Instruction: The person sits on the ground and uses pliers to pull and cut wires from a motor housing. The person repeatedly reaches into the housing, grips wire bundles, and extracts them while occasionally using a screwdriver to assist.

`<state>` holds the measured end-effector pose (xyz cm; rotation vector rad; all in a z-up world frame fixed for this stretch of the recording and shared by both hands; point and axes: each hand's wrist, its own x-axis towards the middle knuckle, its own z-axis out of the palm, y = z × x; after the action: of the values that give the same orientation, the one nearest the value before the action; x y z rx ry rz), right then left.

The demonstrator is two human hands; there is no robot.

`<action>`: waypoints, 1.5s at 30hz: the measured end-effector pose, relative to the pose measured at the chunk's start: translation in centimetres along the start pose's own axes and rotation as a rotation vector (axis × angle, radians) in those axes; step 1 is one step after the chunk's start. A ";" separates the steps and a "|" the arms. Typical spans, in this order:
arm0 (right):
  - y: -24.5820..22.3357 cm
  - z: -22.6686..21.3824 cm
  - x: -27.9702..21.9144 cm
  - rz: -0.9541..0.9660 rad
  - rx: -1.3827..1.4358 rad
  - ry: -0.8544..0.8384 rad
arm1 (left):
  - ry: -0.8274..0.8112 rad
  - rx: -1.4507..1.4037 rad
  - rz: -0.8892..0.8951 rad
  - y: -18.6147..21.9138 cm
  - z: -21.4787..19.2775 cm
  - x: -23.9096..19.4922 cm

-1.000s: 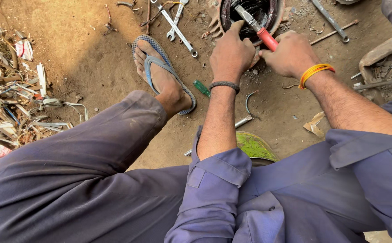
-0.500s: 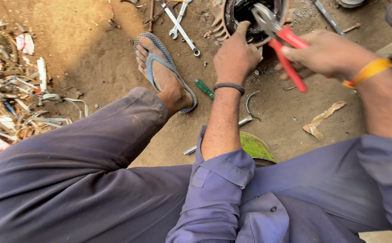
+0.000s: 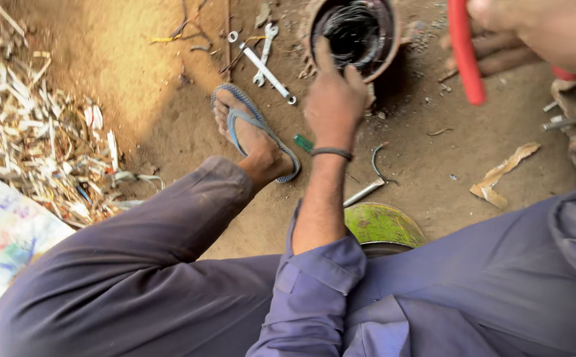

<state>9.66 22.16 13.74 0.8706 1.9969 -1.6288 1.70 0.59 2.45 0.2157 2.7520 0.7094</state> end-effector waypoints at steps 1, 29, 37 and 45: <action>0.1 0.2 -0.1 -0.014 0.019 0.044 | -0.015 -0.014 0.038 -0.3 0.1 0.3; 2.4 11.1 4.4 -0.079 -0.613 0.077 | -0.165 -0.360 0.015 -4.0 -0.2 2.3; 0.8 12.3 5.2 0.123 -0.550 0.057 | -0.198 -0.395 0.031 -4.6 -0.1 2.3; 0.5 13.3 4.7 0.232 -0.584 0.118 | -0.250 -0.344 -0.012 -4.1 -0.9 2.1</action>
<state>5.79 10.26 7.20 0.9310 2.1778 -0.8114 -0.85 -2.87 0.66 0.1976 2.3501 1.0584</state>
